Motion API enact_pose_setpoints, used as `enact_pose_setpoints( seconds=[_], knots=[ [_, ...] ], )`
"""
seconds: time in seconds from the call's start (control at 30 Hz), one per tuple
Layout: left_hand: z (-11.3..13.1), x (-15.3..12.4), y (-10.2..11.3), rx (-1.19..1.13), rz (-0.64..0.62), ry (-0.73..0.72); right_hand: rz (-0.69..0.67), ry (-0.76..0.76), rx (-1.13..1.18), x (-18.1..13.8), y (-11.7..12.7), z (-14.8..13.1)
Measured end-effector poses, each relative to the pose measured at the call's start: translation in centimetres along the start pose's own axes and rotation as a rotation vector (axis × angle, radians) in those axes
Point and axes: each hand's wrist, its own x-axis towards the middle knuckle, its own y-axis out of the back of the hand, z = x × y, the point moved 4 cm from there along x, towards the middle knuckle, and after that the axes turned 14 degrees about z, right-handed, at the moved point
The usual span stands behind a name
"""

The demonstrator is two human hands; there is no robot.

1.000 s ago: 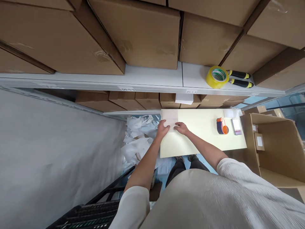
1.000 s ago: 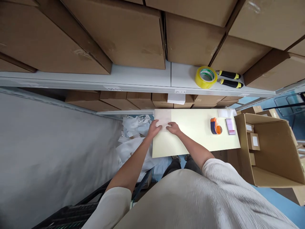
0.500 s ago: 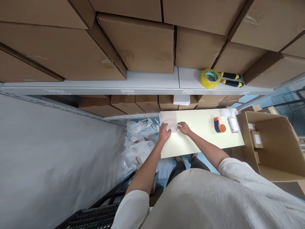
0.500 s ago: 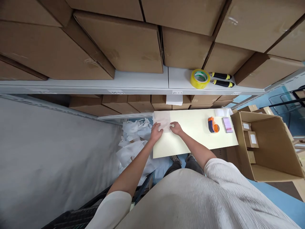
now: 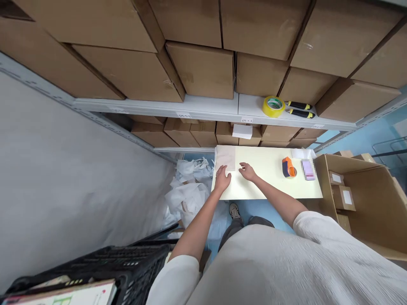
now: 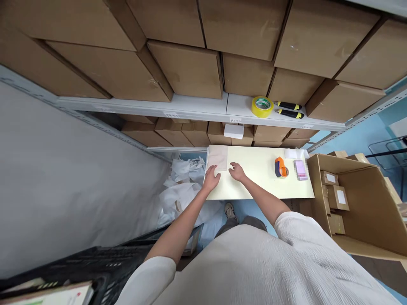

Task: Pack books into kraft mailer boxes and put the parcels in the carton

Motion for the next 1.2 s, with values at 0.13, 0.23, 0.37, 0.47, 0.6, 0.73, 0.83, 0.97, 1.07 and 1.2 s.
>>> enact_pose_setpoints(
  seconds=[0.13, 0.23, 0.37, 0.47, 0.6, 0.73, 0.83, 0.97, 1.07, 1.2],
  knots=[
    [0.9, -4.4, 0.2, -0.011, 0.066, 0.029, -0.050, 0.065, -0.009, -1.9, 0.9, 0.9],
    [1.2, -8.2, 0.3, -0.013, 0.116, 0.058, -0.089, 0.119, -0.013, -3.8, 1.4, 1.9],
    [1.5, -13.5, 0.9, 0.007, 0.156, 0.072, -0.141, 0.194, -0.034, -7.1, 1.8, 2.7],
    [1.6, -17.1, 2.3, 0.028, 0.193, 0.086, -0.192, 0.250, -0.050, -9.7, 1.6, 2.3],
    [1.5, -21.0, 5.5, 0.027, 0.263, 0.104, -0.265, 0.327, -0.046, -13.0, 0.2, 0.3],
    [0.7, -24.4, 9.5, 0.054, 0.355, 0.124, -0.339, 0.398, -0.026, -16.4, -2.5, -2.2],
    [-0.3, -27.2, 12.6, 0.076, 0.416, 0.148, -0.401, 0.451, -0.017, -19.5, -5.2, -4.0],
    [-2.1, -31.8, 17.2, 0.073, 0.536, 0.170, -0.518, 0.552, 0.009, -24.9, -9.1, -6.9],
    [-3.8, -36.0, 21.0, 0.078, 0.619, 0.189, -0.598, 0.645, 0.045, -29.9, -12.0, -9.2],
    [-6.1, -42.2, 26.3, 0.119, 0.713, 0.213, -0.660, 0.742, 0.099, -37.6, -15.6, -12.0]
  ],
)
